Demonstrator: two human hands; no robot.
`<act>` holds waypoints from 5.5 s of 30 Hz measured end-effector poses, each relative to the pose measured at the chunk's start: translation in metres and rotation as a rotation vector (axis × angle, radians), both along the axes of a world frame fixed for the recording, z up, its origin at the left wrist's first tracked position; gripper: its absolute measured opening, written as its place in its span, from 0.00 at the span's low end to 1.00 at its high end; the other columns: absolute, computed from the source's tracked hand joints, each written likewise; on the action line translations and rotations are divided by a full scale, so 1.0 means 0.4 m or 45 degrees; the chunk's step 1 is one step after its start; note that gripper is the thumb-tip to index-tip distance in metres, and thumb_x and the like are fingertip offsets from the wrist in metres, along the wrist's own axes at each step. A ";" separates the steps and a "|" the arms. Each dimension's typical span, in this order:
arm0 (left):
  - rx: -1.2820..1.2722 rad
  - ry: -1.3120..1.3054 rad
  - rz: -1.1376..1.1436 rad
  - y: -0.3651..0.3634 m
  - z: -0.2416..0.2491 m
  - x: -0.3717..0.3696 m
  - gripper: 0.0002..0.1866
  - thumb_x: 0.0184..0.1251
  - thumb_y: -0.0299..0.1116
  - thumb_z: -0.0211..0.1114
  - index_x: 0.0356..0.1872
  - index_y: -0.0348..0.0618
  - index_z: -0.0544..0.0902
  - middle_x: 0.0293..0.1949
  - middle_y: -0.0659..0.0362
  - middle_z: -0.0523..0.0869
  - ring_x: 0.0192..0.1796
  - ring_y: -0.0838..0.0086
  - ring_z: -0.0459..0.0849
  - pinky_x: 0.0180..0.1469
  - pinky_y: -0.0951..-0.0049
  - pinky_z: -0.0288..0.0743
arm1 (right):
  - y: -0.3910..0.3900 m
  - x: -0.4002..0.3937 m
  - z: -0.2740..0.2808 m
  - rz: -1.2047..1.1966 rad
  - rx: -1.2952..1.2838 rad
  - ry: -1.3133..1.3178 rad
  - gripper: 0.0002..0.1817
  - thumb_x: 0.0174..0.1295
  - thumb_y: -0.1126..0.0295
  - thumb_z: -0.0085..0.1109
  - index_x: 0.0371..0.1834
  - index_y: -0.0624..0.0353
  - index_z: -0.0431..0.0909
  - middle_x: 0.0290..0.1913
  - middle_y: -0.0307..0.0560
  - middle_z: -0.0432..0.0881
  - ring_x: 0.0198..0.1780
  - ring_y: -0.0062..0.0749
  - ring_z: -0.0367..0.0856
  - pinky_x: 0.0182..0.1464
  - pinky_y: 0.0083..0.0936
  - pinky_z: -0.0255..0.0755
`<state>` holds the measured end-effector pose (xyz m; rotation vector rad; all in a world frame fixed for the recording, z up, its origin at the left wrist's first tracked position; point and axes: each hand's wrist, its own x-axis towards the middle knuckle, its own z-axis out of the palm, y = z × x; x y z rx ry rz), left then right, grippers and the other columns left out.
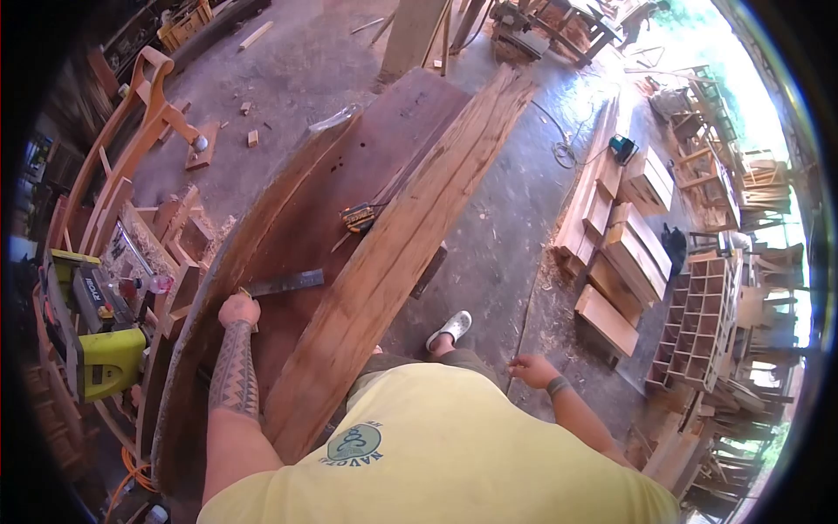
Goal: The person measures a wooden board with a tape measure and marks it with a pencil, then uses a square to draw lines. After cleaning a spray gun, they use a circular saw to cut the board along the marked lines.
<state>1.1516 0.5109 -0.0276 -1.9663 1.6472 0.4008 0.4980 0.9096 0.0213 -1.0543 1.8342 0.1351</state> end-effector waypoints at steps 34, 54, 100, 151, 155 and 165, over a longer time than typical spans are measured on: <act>-0.199 0.697 0.458 0.199 -0.028 0.010 0.51 0.34 0.51 0.89 0.71 0.55 0.84 0.73 0.40 0.78 0.76 0.47 0.75 0.75 0.53 0.76 | -0.646 0.023 -0.067 0.465 -0.070 -0.459 0.33 0.84 0.46 0.49 0.31 0.61 0.89 0.34 0.49 0.90 0.38 0.35 0.87 0.47 0.33 0.80; -0.246 0.550 0.126 0.285 -0.007 0.086 0.35 0.51 0.38 0.78 0.66 0.54 0.81 0.71 0.43 0.73 0.69 0.48 0.79 0.62 0.48 0.78 | -0.901 0.770 -0.075 0.240 0.288 -0.663 0.29 0.85 0.48 0.50 0.32 0.62 0.80 0.24 0.45 0.81 0.18 0.37 0.82 0.19 0.38 0.81; -2.387 1.666 1.478 0.393 0.610 1.331 0.27 0.49 0.28 0.83 0.51 0.35 0.80 0.40 0.58 0.86 0.34 0.73 0.87 0.35 0.69 0.83 | -0.841 0.836 -0.065 0.157 -0.151 -0.389 0.37 0.85 0.45 0.45 0.24 0.65 0.81 0.18 0.51 0.81 0.10 0.35 0.74 0.12 0.34 0.73; -1.166 0.244 0.633 0.136 0.715 1.506 0.46 0.52 0.53 0.82 0.71 0.46 0.72 0.61 0.39 0.86 0.67 0.45 0.84 0.71 0.53 0.76 | -0.839 0.857 -0.025 -0.009 -0.090 -0.378 0.31 0.85 0.48 0.48 0.33 0.66 0.79 0.21 0.53 0.82 0.11 0.36 0.76 0.12 0.35 0.74; -1.287 0.204 0.461 0.176 0.700 1.495 0.45 0.57 0.55 0.80 0.73 0.52 0.70 0.70 0.41 0.78 0.74 0.44 0.76 0.75 0.47 0.69 | -0.840 0.857 -0.032 0.003 -0.129 -0.359 0.37 0.85 0.44 0.44 0.25 0.66 0.79 0.17 0.54 0.80 0.10 0.42 0.77 0.13 0.37 0.75; -1.356 0.477 -0.042 0.472 0.523 1.043 0.25 0.59 0.40 0.78 0.57 0.52 0.82 0.60 0.50 0.81 0.67 0.50 0.77 0.72 0.47 0.67 | -0.850 1.101 0.283 -0.105 -0.805 -0.703 0.28 0.89 0.48 0.40 0.39 0.56 0.81 0.21 0.37 0.75 0.20 0.24 0.71 0.25 0.25 0.67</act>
